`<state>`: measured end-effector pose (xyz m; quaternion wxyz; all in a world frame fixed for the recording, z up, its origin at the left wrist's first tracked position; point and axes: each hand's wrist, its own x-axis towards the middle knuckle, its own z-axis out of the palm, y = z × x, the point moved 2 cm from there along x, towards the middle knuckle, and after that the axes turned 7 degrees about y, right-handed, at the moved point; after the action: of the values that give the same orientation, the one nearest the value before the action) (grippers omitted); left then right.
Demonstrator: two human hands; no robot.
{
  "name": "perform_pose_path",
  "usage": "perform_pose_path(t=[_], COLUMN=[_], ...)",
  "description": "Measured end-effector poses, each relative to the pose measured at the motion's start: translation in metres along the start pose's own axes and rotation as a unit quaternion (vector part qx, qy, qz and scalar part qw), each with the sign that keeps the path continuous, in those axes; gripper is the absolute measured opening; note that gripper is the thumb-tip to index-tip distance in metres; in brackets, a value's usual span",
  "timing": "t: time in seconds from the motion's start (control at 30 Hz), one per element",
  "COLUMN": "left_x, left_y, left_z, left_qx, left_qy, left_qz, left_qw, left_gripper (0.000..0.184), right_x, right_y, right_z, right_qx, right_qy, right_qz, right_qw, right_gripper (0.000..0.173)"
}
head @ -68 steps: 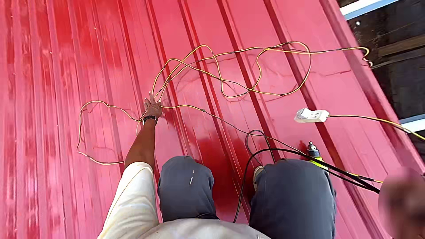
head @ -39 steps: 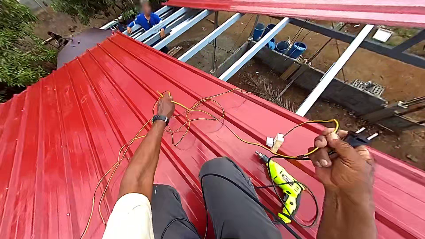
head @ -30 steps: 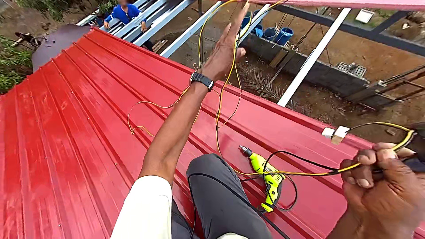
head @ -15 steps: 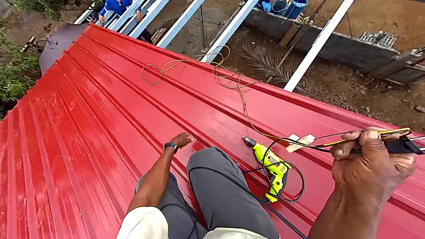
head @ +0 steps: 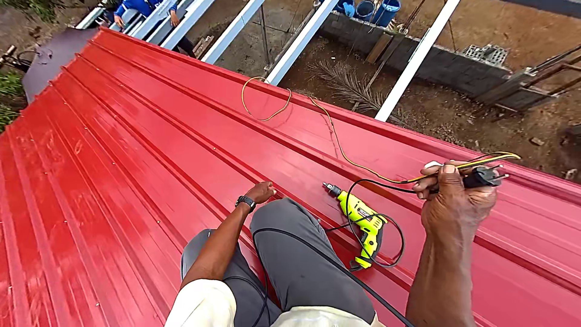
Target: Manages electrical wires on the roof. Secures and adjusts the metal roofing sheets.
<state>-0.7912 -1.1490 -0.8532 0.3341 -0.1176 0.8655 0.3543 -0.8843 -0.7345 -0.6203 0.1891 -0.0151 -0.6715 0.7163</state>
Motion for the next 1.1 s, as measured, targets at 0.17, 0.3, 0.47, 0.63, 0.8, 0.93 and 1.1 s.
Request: perform_pose_path(t=[0.17,0.3,0.47,0.63,0.8,0.93,1.1], left_x=[-0.002,-0.003,-0.006,-0.008,-0.020,-0.058,-0.079], left_y=[-0.001,0.000,-0.001,-0.002,0.034,0.127,0.243], left_z=[0.000,-0.002,-0.004,-0.008,-0.028,-0.062,-0.091], left_qx=[0.037,0.034,0.034,0.036,-0.199,-0.318,-0.350], left_qy=[-0.005,0.001,0.002,0.008,0.045,0.069,-0.076], left_qz=[-0.006,-0.008,-0.016,-0.023,-0.001,0.117,0.293], left_qw=[0.999,0.999,0.999,0.999,0.979,0.938,0.887], left_gripper=[0.050,0.050,0.050,0.052,0.051,0.046,0.061], right_x=[-0.007,-0.010,-0.008,-0.001,0.006,0.004,-0.022], right_y=[0.001,0.003,0.005,0.004,-0.001,-0.011,-0.003], right_z=[-0.002,0.001,0.001,-0.001,0.005,0.032,0.085], right_qx=[-0.006,-0.005,-0.019,-0.026,-0.083,-0.139,-0.176], right_qy=[0.002,-0.005,-0.009,-0.031,-0.120,-0.208,-0.309], right_qz=[0.025,0.033,0.019,0.012,-0.011,-0.034,-0.073], right_qw=[1.000,0.999,1.000,0.999,0.989,0.968,0.932], right_gripper=[0.008,0.007,0.009,0.011,0.026,0.026,0.022])
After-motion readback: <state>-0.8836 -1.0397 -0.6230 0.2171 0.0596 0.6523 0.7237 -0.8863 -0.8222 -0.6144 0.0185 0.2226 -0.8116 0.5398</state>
